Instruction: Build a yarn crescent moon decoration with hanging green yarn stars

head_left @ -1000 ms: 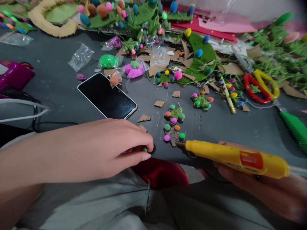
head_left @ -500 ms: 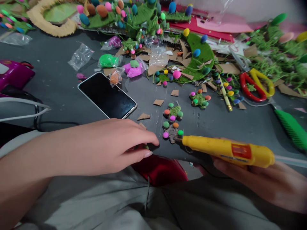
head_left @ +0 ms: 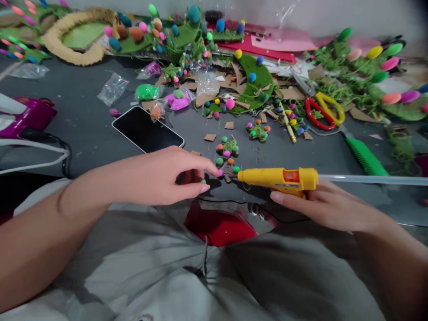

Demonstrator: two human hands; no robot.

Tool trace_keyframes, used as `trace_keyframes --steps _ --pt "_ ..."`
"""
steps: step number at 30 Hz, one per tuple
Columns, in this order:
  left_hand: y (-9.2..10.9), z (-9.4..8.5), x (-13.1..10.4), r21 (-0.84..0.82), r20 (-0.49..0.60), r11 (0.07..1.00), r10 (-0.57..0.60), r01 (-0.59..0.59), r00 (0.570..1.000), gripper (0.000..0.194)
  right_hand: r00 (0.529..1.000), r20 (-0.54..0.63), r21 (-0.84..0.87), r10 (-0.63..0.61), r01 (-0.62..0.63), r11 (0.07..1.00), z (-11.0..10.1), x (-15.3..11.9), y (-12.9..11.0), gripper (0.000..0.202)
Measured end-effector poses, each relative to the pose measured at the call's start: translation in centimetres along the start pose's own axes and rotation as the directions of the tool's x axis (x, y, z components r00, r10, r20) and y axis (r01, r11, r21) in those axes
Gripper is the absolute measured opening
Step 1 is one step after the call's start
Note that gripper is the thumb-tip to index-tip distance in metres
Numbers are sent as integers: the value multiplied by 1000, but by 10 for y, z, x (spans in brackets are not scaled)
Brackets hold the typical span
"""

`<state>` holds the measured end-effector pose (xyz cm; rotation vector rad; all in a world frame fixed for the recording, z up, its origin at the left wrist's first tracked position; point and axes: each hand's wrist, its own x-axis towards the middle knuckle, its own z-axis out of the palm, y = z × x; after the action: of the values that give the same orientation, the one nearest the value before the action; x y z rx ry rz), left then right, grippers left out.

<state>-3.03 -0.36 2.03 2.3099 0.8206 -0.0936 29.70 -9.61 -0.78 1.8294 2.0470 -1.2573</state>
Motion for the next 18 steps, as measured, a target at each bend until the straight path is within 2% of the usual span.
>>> trace_keyframes --steps 4,7,18 --pt "3 2 4 -33 36 999 12 -11 999 43 1000 17 41 12 -13 999 1 1 0 58" --pt "5 7 7 19 24 1000 10 -10 1000 49 1000 10 24 2 -2 1000 2 2 3 57" --pt "7 14 11 137 49 990 -25 18 999 54 1000 19 2 -7 7 1000 1 2 0 57"
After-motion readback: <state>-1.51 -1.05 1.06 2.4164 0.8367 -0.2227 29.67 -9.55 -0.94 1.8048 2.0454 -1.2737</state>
